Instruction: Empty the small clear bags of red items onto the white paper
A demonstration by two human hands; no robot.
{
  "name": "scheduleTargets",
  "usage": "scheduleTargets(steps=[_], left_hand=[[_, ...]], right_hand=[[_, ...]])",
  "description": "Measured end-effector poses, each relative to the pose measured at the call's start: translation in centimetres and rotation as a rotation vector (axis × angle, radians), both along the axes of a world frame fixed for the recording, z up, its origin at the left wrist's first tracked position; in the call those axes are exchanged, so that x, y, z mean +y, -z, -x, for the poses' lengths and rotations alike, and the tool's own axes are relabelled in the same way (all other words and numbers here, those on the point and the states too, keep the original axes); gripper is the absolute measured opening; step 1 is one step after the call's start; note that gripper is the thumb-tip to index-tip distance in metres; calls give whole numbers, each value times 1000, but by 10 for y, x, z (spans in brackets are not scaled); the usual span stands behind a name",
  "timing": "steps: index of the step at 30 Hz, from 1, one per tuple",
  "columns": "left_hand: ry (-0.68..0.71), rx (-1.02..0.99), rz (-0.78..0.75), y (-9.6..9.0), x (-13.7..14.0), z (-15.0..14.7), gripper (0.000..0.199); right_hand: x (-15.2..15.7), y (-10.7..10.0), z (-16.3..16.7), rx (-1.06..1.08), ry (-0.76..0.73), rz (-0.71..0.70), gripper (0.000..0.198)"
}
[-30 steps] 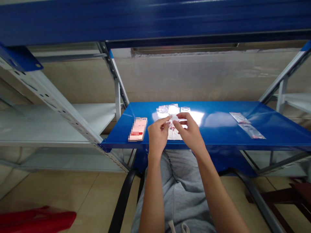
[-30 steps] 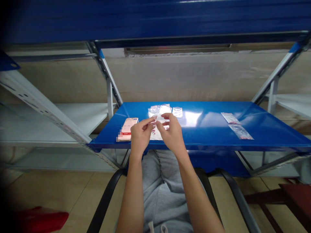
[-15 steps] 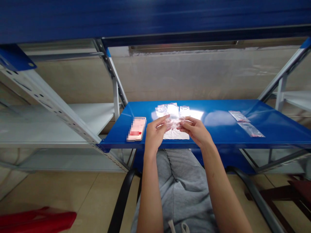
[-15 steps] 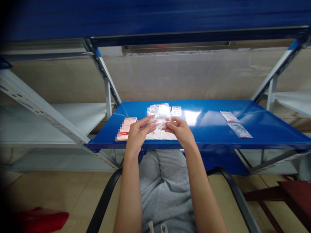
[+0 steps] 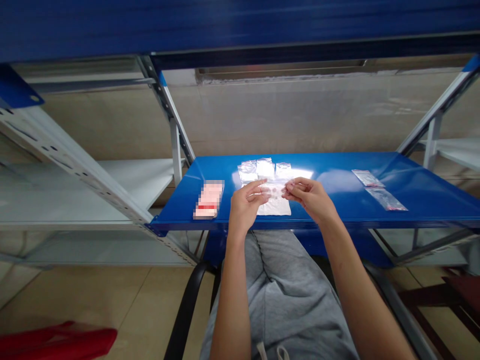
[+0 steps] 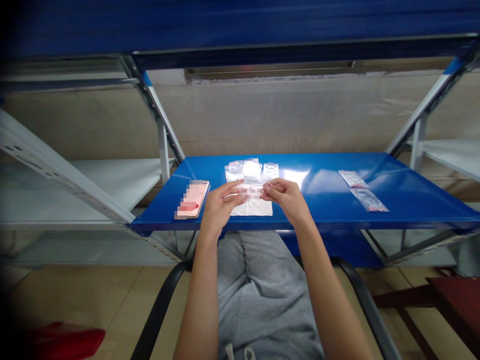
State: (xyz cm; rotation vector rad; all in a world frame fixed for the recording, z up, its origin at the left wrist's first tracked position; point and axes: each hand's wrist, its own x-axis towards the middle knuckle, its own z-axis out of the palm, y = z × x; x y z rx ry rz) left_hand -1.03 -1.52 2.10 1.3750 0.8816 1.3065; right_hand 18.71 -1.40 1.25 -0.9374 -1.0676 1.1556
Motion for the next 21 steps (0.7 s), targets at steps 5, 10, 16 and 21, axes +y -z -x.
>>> scheduleTargets(steps=[5, 10, 16, 21], left_hand=[[-205, 139, -72, -3, 9, 7, 26], [-263, 528, -182, -9, 37, 8, 23], [-90, 898, -280, 9, 73, -10, 22], [-63, 997, -343, 24, 84, -15, 20]], right_hand=[[18, -17, -39, -232, 9, -3, 49], [37, -41, -54, -691, 0, -26, 24], [46, -49, -24, -1332, 62, -178, 21], [46, -44, -7, -1613, 48, -247, 25]])
